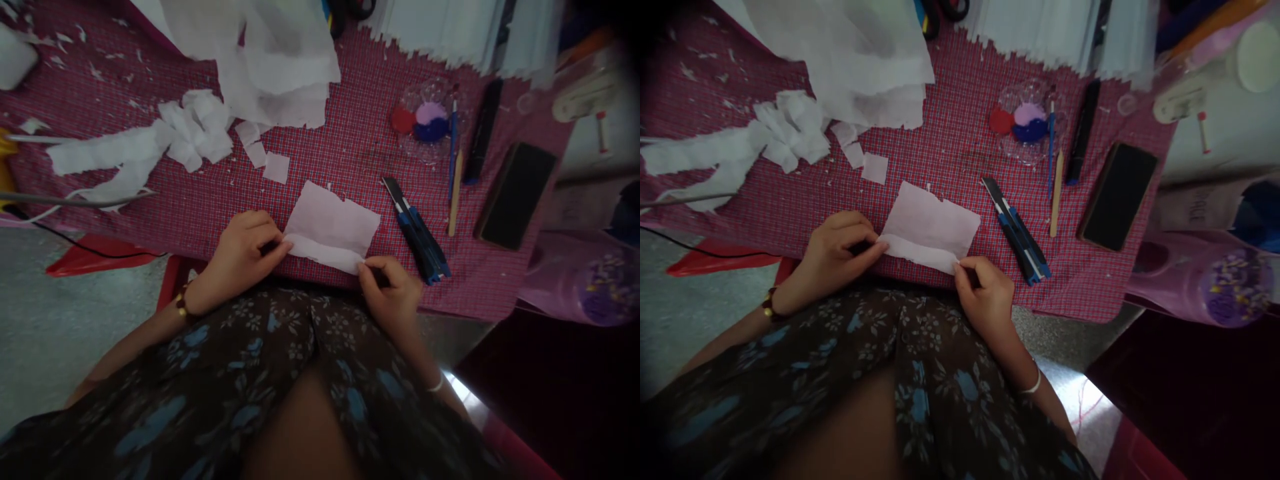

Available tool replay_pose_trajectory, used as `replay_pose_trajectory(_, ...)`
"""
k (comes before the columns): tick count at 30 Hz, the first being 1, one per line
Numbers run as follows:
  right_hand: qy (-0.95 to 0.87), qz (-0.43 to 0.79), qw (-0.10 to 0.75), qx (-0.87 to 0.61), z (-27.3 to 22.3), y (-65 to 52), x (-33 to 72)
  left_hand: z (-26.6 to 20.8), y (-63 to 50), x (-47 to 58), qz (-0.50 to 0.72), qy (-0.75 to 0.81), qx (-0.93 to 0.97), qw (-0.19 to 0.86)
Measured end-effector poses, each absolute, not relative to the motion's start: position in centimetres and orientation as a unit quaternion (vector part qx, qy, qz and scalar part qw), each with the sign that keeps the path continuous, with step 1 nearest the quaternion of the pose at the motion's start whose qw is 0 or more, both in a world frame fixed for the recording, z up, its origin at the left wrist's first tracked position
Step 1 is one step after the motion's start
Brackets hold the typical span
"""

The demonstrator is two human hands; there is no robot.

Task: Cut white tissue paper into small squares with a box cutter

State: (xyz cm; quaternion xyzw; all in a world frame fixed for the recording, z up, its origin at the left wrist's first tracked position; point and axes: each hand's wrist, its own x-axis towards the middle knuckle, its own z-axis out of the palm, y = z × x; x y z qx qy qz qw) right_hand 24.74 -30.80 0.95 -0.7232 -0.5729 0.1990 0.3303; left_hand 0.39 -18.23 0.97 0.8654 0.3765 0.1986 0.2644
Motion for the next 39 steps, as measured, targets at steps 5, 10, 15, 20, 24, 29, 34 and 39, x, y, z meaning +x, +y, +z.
replay_pose_trajectory(5, -0.576, 0.192, 0.325, -0.725, 0.7, -30.5, 24.5, 0.7, -18.0, 0.6, 0.184, 0.375, 0.872, 0.257)
replay_pose_trajectory(10, -0.574, 0.202, 0.306, -0.732, 0.6, -30.9, 24.4, 0.5, -17.8, 0.6, 0.183, 0.372, 0.875, 0.249)
replay_pose_trajectory(15, -0.565, 0.207, 0.312, -0.735, 0.3, -31.2, 24.5, 0.5, -17.7, 0.6, 0.181, 0.375, 0.877, 0.241)
replay_pose_trajectory(20, -0.574, 0.223, 0.308, -0.725, 0.2, -31.3, 24.6, 0.9, -17.8, 0.7, 0.16, 0.395, 0.867, 0.257)
replay_pose_trajectory(24, -0.57, 0.236, 0.297, -0.729, 0.2, -31.3, 24.6, 1.3, -17.9, 0.9, 0.123, 0.422, 0.858, 0.267)
replay_pose_trajectory(29, -0.563, 0.244, 0.294, -0.733, 0.1, -31.2, 24.6, 1.4, -18.0, 1.0, 0.126, 0.423, 0.858, 0.264)
replay_pose_trajectory(34, -0.578, 0.234, 0.281, -0.729, 0.1, -31.0, 24.6, 1.2, -18.1, 0.9, 0.132, 0.427, 0.857, 0.257)
replay_pose_trajectory(39, -0.597, 0.22, 0.272, -0.722, -0.2, -30.9, 24.7, 1.2, -18.1, 0.5, 0.138, 0.444, 0.842, 0.273)
